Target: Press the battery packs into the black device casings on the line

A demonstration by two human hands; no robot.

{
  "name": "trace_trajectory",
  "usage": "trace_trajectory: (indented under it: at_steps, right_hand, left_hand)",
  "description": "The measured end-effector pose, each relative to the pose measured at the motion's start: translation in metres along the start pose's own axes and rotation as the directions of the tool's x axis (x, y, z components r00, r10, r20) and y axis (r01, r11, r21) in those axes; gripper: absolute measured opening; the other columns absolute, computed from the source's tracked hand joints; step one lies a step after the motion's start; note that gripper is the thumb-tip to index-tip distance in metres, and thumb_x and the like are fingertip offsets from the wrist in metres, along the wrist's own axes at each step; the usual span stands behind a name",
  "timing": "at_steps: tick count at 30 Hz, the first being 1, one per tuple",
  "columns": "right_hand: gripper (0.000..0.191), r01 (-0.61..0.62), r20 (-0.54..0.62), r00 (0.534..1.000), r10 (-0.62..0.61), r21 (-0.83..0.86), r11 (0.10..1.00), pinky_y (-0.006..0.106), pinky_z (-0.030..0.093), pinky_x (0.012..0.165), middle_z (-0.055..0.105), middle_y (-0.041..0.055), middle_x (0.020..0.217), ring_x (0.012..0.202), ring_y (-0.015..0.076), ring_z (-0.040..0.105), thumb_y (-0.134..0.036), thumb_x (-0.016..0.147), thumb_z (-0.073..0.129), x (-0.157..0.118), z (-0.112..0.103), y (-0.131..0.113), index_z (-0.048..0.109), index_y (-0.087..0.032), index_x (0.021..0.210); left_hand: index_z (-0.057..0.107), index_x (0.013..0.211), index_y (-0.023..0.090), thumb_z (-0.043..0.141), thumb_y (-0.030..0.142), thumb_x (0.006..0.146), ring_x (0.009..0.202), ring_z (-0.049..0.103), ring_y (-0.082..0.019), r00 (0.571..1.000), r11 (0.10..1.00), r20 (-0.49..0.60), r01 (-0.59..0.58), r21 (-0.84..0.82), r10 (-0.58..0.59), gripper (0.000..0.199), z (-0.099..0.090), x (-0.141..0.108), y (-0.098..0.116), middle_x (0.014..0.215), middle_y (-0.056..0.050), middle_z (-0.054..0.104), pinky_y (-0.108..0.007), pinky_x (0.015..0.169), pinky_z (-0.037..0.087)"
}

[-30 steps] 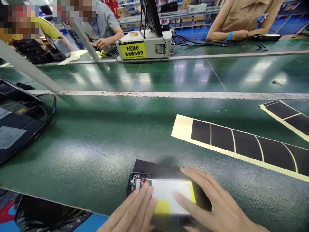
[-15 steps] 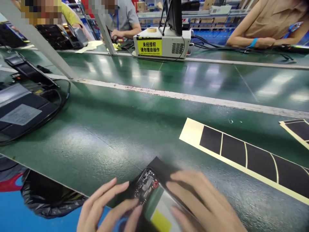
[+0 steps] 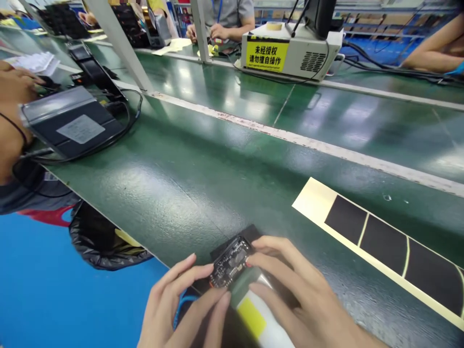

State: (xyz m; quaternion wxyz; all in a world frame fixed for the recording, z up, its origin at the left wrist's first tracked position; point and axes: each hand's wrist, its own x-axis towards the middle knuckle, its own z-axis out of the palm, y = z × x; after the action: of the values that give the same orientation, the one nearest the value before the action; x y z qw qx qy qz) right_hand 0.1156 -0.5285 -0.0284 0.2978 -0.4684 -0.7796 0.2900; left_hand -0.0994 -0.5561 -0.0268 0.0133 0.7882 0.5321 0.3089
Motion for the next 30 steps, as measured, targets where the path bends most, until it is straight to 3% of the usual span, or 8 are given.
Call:
trace_trajectory:
  at_steps: [7, 11, 13, 17, 19, 22, 25, 30]
  right_hand:
    - [0.024, 0.064, 0.020, 0.998, -0.064, 0.010, 0.998, 0.031, 0.055, 0.089, 0.047, 0.0080, 0.124, 0.110, 0.0167, 0.055, -0.014, 0.092, 0.051, 0.003, -0.002, 0.003, 0.058, -0.023, 0.113]
    - [0.027, 0.158, -0.024, 0.987, -0.159, -0.032, 0.987, 0.032, 0.055, 0.082, 0.049, 0.0098, 0.120, 0.103, 0.0173, 0.054, -0.009, 0.090, 0.049, 0.008, -0.003, 0.005, 0.060, -0.019, 0.113]
    - [0.030, 0.225, -0.040, 0.973, -0.228, -0.063, 0.972, 0.032, 0.055, 0.075, 0.051, 0.0110, 0.117, 0.098, 0.0176, 0.054, -0.003, 0.088, 0.046, 0.011, -0.003, 0.005, 0.060, -0.017, 0.112]
    - [0.030, 0.269, -0.042, 0.961, -0.273, -0.085, 0.959, 0.032, 0.056, 0.073, 0.053, 0.0124, 0.115, 0.098, 0.0191, 0.054, -0.001, 0.087, 0.048, 0.012, -0.003, 0.004, 0.059, -0.014, 0.111]
    - [0.026, 0.271, -0.045, 0.960, -0.275, -0.081, 0.959, 0.033, 0.056, 0.076, 0.053, 0.0135, 0.117, 0.101, 0.0200, 0.054, -0.004, 0.087, 0.052, 0.010, -0.004, 0.004, 0.058, -0.012, 0.112]
    - [0.024, 0.296, -0.039, 0.952, -0.303, -0.120, 0.948, 0.033, 0.057, 0.075, 0.053, 0.0155, 0.120, 0.104, 0.0224, 0.054, -0.009, 0.088, 0.057, 0.008, -0.005, 0.005, 0.058, -0.011, 0.112]
    - [0.024, 0.320, 0.005, 0.946, -0.325, -0.191, 0.928, 0.033, 0.057, 0.069, 0.055, 0.0177, 0.120, 0.104, 0.0254, 0.055, -0.013, 0.088, 0.059, 0.007, -0.005, 0.004, 0.058, -0.009, 0.111]
    - [0.022, 0.257, 0.029, 0.966, -0.256, -0.172, 0.951, 0.037, 0.058, 0.070, 0.057, 0.0156, 0.122, 0.104, 0.0251, 0.057, -0.016, 0.091, 0.055, 0.006, -0.001, 0.001, 0.060, -0.012, 0.112]
  left_hand:
    - [0.067, 0.099, 0.025, 0.065, 0.005, 0.078, 0.115, 0.054, -0.024, 0.999, 0.999, 0.033, -0.032, -0.005, 0.032, 0.030, 0.000, 0.007, 0.001, 0.107, -0.005, 0.059, -0.038, 0.089, 0.051]
    - [0.062, 0.095, 0.022, 0.058, 0.003, 0.083, 0.121, 0.046, -0.020, 0.977, 0.988, 0.199, -0.042, -0.149, 0.071, 0.023, -0.005, 0.030, -0.001, 0.112, -0.005, 0.053, -0.035, 0.096, 0.049]
    - [0.060, 0.090, 0.025, 0.055, 0.005, 0.086, 0.127, 0.041, -0.019, 0.932, 0.971, 0.349, -0.009, -0.237, 0.094, 0.021, -0.009, 0.043, -0.005, 0.118, -0.003, 0.051, -0.034, 0.100, 0.047]
    - [0.060, 0.080, 0.030, 0.056, 0.016, 0.087, 0.136, 0.031, -0.020, 0.782, 0.917, 0.622, 0.269, -0.295, -0.030, 0.017, -0.011, 0.057, -0.015, 0.130, 0.005, 0.046, -0.044, 0.108, 0.041]
    - [0.058, 0.083, 0.031, 0.064, 0.023, 0.083, 0.137, 0.032, -0.022, 0.738, 0.842, 0.655, 0.449, -0.299, -0.161, 0.010, -0.009, 0.056, -0.018, 0.134, 0.005, 0.042, -0.052, 0.112, 0.036]
    - [0.052, 0.098, 0.034, 0.074, 0.030, 0.076, 0.139, 0.029, -0.025, 0.699, 0.718, 0.641, 0.618, -0.319, -0.317, 0.031, -0.004, 0.051, -0.020, 0.139, 0.002, 0.037, -0.061, 0.115, 0.026]
    - [0.050, 0.106, 0.037, 0.073, 0.031, 0.076, 0.140, 0.026, -0.025, 0.701, 0.689, 0.632, 0.637, -0.345, -0.331, 0.038, 0.001, 0.049, -0.017, 0.140, 0.001, 0.035, -0.061, 0.116, 0.023]
    - [0.052, 0.111, 0.036, 0.069, 0.033, 0.080, 0.138, 0.029, -0.025, 0.764, 0.734, 0.560, 0.574, -0.364, -0.320, 0.036, 0.010, 0.046, -0.015, 0.139, -0.001, 0.039, -0.059, 0.116, 0.025]
